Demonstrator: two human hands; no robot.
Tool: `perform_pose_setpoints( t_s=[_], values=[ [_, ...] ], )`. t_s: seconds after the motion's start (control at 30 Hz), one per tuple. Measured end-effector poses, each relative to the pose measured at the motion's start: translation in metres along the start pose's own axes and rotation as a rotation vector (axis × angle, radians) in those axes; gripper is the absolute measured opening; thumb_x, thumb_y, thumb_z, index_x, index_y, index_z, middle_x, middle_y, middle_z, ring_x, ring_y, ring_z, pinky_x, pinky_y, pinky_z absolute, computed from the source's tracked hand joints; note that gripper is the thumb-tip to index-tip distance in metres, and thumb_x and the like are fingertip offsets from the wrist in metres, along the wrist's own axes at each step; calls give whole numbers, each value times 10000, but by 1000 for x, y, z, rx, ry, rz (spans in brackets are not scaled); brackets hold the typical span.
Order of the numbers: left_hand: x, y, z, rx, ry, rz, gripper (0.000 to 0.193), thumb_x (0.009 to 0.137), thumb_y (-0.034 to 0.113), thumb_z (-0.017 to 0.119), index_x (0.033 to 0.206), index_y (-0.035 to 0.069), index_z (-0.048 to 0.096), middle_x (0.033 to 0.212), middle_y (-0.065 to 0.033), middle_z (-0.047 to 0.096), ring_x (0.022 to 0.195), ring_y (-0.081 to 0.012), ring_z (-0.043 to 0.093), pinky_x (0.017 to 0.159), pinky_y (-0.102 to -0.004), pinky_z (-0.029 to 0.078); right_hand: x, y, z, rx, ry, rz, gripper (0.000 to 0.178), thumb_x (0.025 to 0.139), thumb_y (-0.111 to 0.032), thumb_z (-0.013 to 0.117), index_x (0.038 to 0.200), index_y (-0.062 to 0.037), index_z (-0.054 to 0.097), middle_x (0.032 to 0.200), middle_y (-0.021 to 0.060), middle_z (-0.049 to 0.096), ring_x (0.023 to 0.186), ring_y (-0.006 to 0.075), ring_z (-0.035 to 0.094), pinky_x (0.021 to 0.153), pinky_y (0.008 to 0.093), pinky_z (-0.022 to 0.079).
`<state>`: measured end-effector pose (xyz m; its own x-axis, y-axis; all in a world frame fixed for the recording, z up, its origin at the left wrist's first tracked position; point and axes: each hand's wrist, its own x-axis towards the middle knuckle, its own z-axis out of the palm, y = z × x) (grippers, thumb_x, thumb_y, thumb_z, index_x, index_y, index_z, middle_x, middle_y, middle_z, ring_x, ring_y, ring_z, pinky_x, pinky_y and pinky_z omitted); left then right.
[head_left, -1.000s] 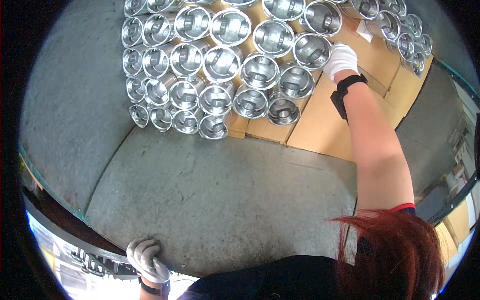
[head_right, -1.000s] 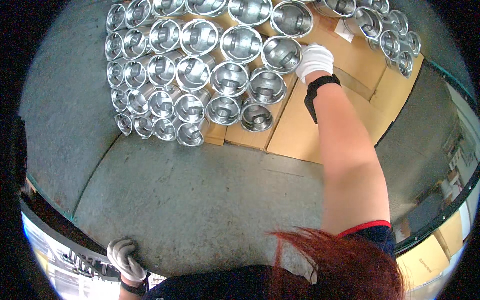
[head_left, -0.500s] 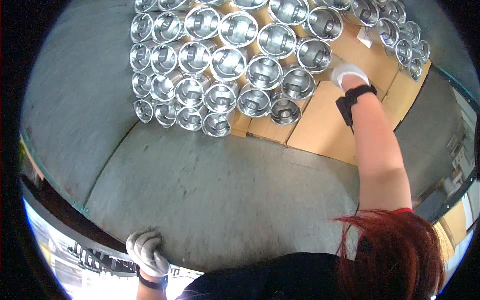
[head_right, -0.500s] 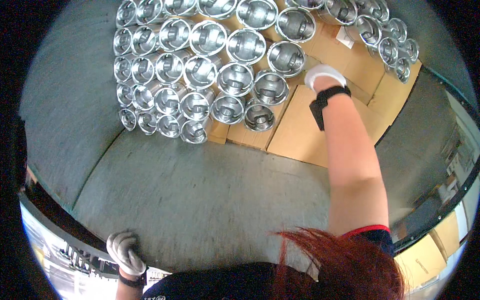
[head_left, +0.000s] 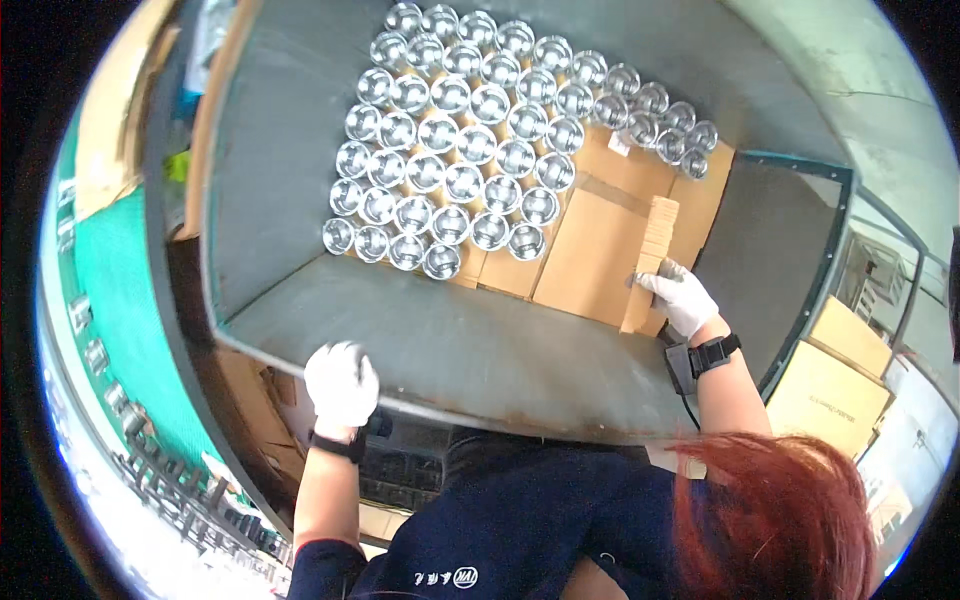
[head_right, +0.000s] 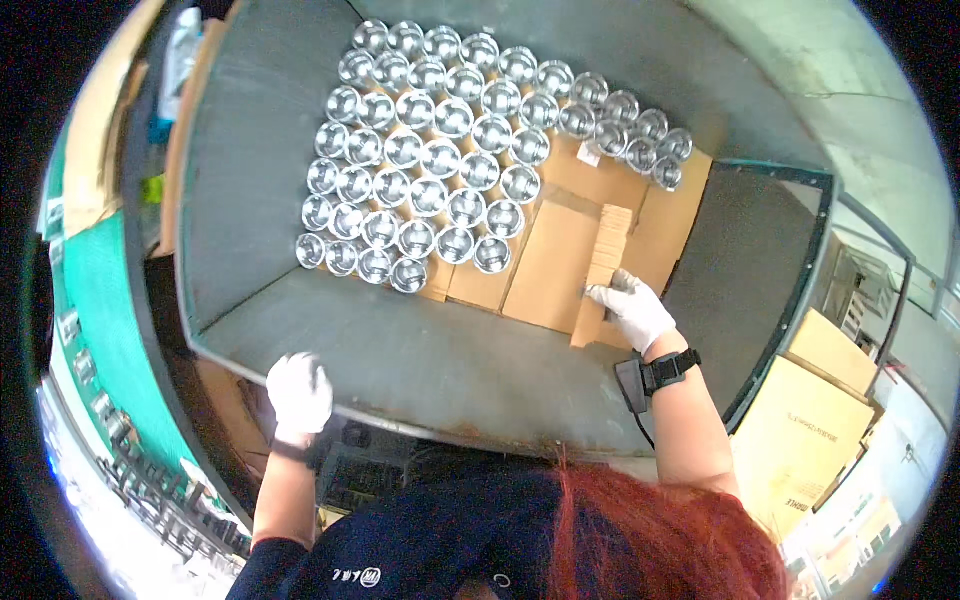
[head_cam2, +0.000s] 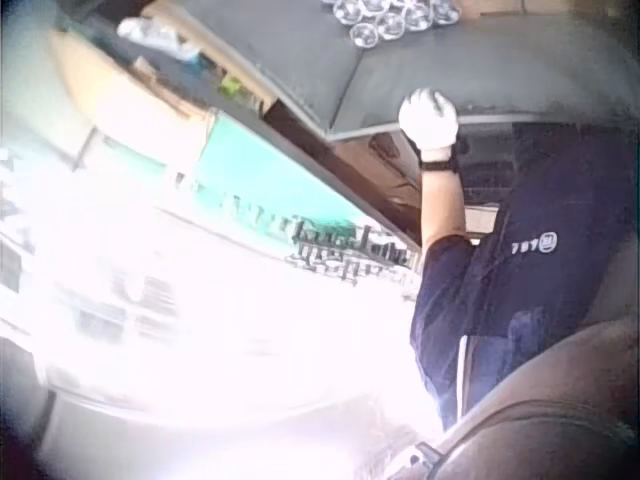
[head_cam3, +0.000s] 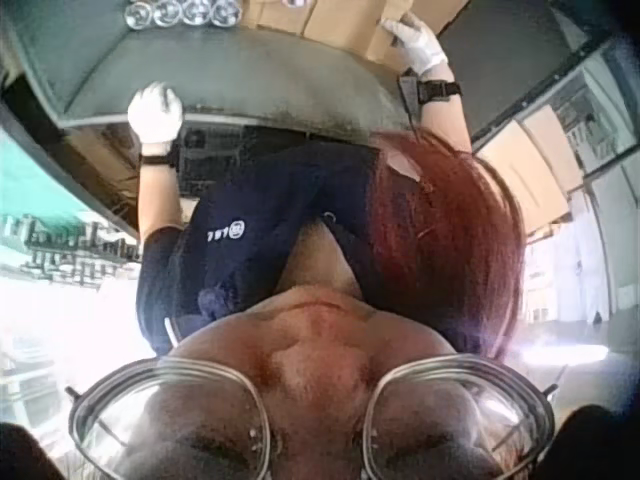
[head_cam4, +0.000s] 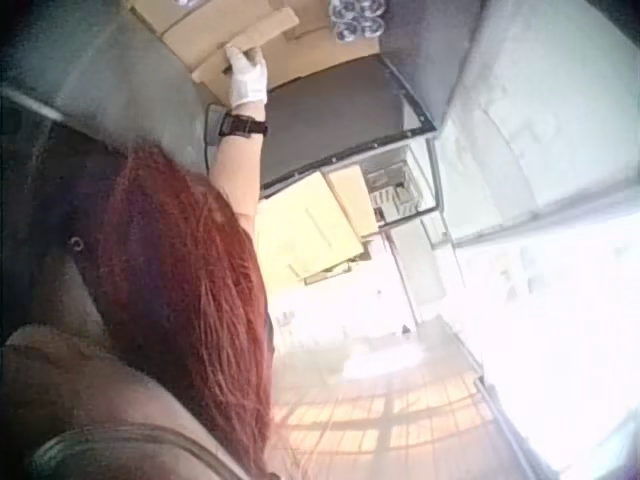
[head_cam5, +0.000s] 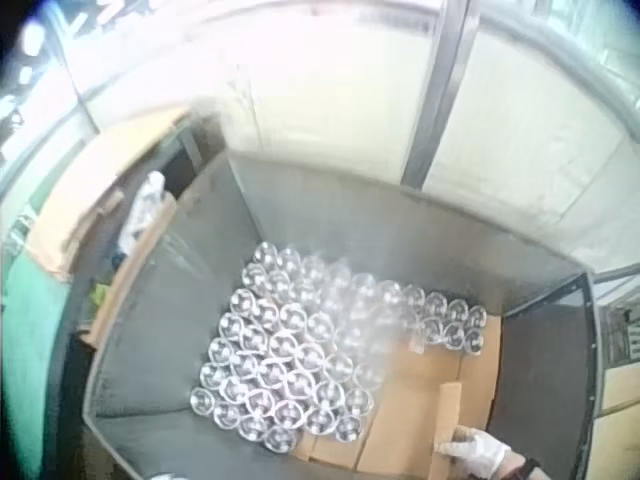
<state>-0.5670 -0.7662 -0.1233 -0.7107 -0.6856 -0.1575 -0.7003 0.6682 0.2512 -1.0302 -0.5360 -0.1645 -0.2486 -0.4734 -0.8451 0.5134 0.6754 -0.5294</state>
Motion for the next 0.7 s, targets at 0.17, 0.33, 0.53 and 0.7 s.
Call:
perform_pose_setpoints(
  t_s=[0.17,0.33,0.53,0.7],
  values=[
    [-5,13,-3,130,-61,-173,154,859,214,658,780,84,678,795,-130,685,814,-352,653,764,-479,528,-85,-49,49,-154,-155,-85,386,934,-165,710,1273,-12,605,1149,64,697,1037,161,651,936,310,502],
    [-63,76,-35,-165,235,-336,237,882,240,590,887,77,762,873,-173,735,849,-365,710,811,-482,562,-138,-27,67,-519,-161,-351,438,946,-208,708,1284,45,590,1178,101,688,1082,178,632,931,307,501],
    [-239,148,-63,-349,-185,-345,221,858,222,583,885,79,748,887,-204,724,859,-415,702,827,-487,563,-169,41,50,-541,-161,-554,628,943,-102,677,1460,111,393,1349,209,604,1228,261,602,1047,354,481],
    [-370,154,-52,-392,-218,-707,266,888,257,584,987,85,762,979,-196,737,953,-392,701,881,-469,554,-187,57,112,-963,-265,-664,599,917,-172,709,1412,75,480,1315,272,624,1194,327,640,994,381,516]
  ],
)
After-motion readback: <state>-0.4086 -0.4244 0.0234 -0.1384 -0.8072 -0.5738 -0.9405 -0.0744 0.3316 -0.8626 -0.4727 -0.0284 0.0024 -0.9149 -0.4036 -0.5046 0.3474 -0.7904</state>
